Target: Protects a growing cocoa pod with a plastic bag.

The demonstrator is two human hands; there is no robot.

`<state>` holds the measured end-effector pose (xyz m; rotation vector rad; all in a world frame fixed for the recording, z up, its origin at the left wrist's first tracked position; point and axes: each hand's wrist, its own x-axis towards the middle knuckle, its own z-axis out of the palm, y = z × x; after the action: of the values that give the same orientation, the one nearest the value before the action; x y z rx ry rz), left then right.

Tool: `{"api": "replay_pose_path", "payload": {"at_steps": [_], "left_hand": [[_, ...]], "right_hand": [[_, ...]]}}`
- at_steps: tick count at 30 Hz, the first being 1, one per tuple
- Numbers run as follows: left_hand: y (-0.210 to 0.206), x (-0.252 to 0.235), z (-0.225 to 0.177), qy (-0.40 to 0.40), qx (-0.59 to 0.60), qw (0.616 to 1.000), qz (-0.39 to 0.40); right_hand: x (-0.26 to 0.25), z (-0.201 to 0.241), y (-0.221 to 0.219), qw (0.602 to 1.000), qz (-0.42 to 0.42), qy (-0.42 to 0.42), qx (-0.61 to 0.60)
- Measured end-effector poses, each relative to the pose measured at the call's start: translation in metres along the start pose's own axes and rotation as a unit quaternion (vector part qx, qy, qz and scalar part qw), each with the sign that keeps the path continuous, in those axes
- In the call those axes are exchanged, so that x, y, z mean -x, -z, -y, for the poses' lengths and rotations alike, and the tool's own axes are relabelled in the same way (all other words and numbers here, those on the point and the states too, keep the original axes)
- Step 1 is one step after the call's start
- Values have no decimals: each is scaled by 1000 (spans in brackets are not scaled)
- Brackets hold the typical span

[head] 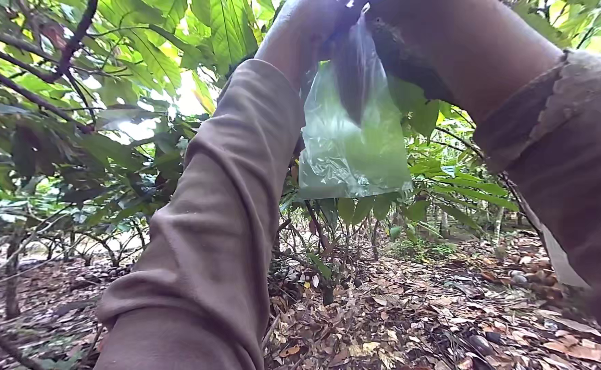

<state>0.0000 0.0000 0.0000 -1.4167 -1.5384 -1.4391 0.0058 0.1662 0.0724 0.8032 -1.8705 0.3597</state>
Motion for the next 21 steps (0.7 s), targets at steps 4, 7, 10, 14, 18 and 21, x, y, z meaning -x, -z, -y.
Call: {"api": "replay_pose_path", "payload": {"at_steps": [4,7,10,14,18,21], "left_hand": [[2,-1,5,8,70,998,-4],[4,3,7,14,94,995,15],[8,6,8,51,178,983,-3],[14,3,15,67,231,971,-13],[16,3,13,93,222,970,-25],[15,7,9,101,222,969,-39]], "right_hand": [[23,22,11,988,32,72,136],[74,77,-6,995,17,3,95],[90,105,-18,995,-1,-66,81],[93,115,-18,988,50,-67,129],[89,113,-21,977,58,-48,201],[82,104,-25,975,19,-41,217]]}}
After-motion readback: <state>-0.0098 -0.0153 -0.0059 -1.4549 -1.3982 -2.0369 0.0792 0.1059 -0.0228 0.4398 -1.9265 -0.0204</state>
